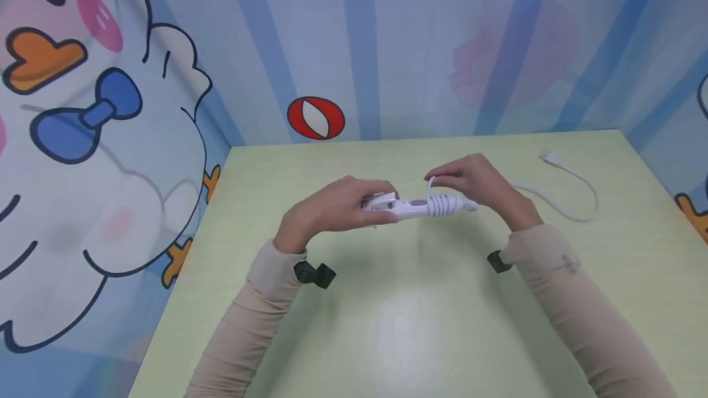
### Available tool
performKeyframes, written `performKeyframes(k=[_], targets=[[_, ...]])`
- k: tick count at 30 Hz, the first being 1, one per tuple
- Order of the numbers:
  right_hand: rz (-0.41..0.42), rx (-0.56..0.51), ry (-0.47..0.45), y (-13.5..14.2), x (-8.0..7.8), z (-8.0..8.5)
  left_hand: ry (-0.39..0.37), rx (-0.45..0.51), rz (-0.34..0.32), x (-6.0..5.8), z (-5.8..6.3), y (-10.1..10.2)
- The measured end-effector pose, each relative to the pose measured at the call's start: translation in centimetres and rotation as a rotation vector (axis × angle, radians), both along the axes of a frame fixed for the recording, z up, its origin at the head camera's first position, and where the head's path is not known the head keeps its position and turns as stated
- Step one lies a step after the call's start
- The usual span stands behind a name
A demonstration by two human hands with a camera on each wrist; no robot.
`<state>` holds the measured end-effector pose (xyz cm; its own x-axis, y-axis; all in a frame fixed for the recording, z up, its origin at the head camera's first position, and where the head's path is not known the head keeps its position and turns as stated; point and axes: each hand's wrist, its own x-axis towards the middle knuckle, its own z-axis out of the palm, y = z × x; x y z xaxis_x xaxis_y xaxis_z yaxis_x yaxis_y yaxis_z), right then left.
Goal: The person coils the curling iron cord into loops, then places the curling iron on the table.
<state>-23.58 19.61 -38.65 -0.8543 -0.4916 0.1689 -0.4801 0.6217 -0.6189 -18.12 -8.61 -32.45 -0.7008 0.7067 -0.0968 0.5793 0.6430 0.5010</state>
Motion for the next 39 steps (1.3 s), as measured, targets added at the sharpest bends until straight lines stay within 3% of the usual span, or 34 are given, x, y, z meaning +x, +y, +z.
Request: performKeyframes(k=[10,15,19,24,31,39], targets=[[0.049,0.159,0.244,-1.0,0.9,2.9,0.101,-0.199,0.038,0.6,-0.2,0.9],[0.016,0.287,0.38,-2.1,2.3,4.3,0.154,-0.259,0.095,0.2,-1.1,1.2],[-0.036,0.329,0.394,-3.2,3.4,4.3,0.172,-0.275,0.163,-0.5,-2.0,1.1],[-0.115,0.232,0.32,-4.5,4.5,3.1,0.229,-0.257,0.252,-1.2,-2.7,0.9],[-0.21,0.043,0.182,-5.8,5.7,0.4,0.3,-0.201,0.359,-2.0,-2.6,0.3],[-0.227,-0.138,0.173,-6.0,5.3,-3.1,0.296,-0.11,0.368,-2.0,-2.5,0.2]])
